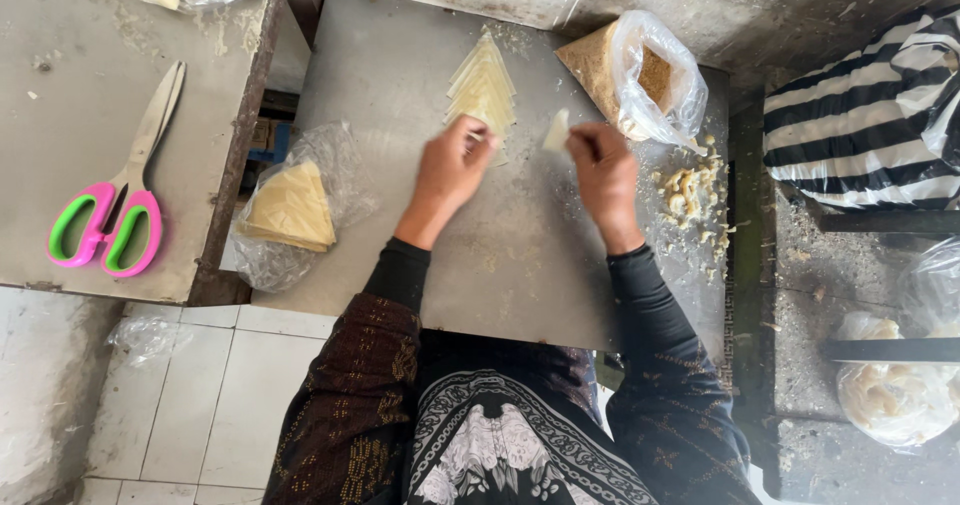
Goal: The person folds triangular pieces of dough, fills them with a spoonful of filling from a plastic bag, and then rolls them into small cylinders on a metal surface.
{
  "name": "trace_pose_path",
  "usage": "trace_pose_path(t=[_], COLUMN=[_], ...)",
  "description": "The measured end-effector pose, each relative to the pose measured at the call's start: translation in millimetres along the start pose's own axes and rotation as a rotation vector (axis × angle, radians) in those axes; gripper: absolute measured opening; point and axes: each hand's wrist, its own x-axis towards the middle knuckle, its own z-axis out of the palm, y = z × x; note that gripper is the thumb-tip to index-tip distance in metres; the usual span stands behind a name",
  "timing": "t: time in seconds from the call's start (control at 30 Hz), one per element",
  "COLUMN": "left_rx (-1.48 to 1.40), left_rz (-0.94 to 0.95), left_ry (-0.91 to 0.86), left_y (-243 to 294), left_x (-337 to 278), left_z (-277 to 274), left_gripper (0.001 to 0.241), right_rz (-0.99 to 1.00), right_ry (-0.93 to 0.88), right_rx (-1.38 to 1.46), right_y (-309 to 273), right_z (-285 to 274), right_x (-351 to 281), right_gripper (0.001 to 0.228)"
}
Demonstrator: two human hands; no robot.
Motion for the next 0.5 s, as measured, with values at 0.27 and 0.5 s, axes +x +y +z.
trace_pose_path(t=[0.27, 0.5], left_rx=[-0.175, 0.254], left_rz=[-0.058, 0.145], left_ry=[-0.122, -0.006], left_y=[25.4, 27.9], left_x=[-18.7, -33.6], left_z=[25.7, 38.6], left_gripper=[0.026, 0.029], right_rz=[-0.329, -0.28], right_ry=[-0.041, 0.381], right_rx=[-0.211, -0.806], right_y=[-17.8, 48.3], right_z=[3.0, -84.0], right_x=[-25.1, 14.5], right_gripper=[0.007, 0.016])
